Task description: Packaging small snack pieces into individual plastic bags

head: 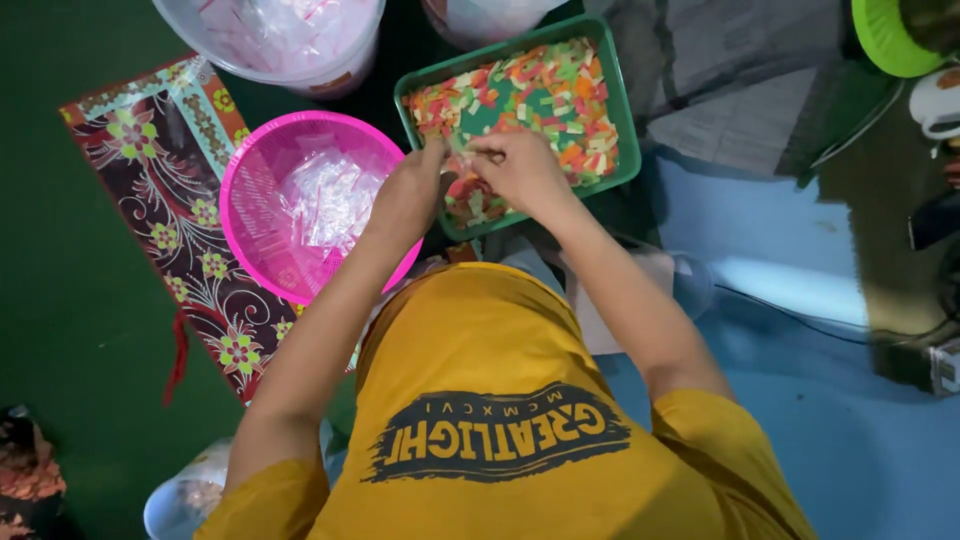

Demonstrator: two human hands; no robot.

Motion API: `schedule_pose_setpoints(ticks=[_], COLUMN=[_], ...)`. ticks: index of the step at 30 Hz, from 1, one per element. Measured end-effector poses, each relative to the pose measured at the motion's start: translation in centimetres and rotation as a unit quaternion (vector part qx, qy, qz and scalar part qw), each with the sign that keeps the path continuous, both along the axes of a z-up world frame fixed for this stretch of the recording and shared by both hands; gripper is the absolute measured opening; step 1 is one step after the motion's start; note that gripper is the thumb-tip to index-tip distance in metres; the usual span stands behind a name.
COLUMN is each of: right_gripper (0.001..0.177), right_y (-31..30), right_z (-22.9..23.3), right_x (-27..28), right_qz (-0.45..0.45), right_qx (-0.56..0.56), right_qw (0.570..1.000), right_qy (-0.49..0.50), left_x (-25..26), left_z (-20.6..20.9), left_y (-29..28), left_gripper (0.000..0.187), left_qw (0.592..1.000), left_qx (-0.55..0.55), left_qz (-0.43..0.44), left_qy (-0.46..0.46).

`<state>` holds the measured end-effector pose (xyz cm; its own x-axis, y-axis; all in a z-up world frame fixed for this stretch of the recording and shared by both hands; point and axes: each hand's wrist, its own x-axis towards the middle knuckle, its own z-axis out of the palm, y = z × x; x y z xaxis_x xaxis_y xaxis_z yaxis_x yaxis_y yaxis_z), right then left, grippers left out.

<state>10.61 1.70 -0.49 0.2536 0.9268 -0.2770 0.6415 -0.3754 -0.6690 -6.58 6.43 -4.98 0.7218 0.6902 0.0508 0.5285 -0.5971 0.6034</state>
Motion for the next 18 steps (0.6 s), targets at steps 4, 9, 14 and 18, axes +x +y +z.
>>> schedule_pose_setpoints(ticks=[4,9,14,18], right_gripper=[0.020,0.021,0.034,0.026], right_y=[-0.3,-0.6,-2.5,-3.0], right_z=[-0.6,0.4,-3.0,-3.1], right_x=[0.2,0.0,-0.3,-1.8], right_qz=[0.020,-0.024,0.006,0.070], right_qx=[0.005,0.052,0.084,0.185], right_qw=[1.000,0.997,0.994,0.980], right_qy=[0.008,0.060,0.072,0.007], left_x=[0.3,0.3,0.2,0.4], left_z=[-0.4,-0.8,1.6,2.0], left_y=[-0.2,-0.1,-0.8,-1.6], left_gripper=[0.029,0.031,0.035,0.040], left_qw=[0.999,0.999,0.996,0.993], left_qx=[-0.045,-0.032,-0.083,-0.091], left_qz=[-0.009,0.007,0.028,0.048], left_qy=[0.009,0.009,-0.024,-0.057])
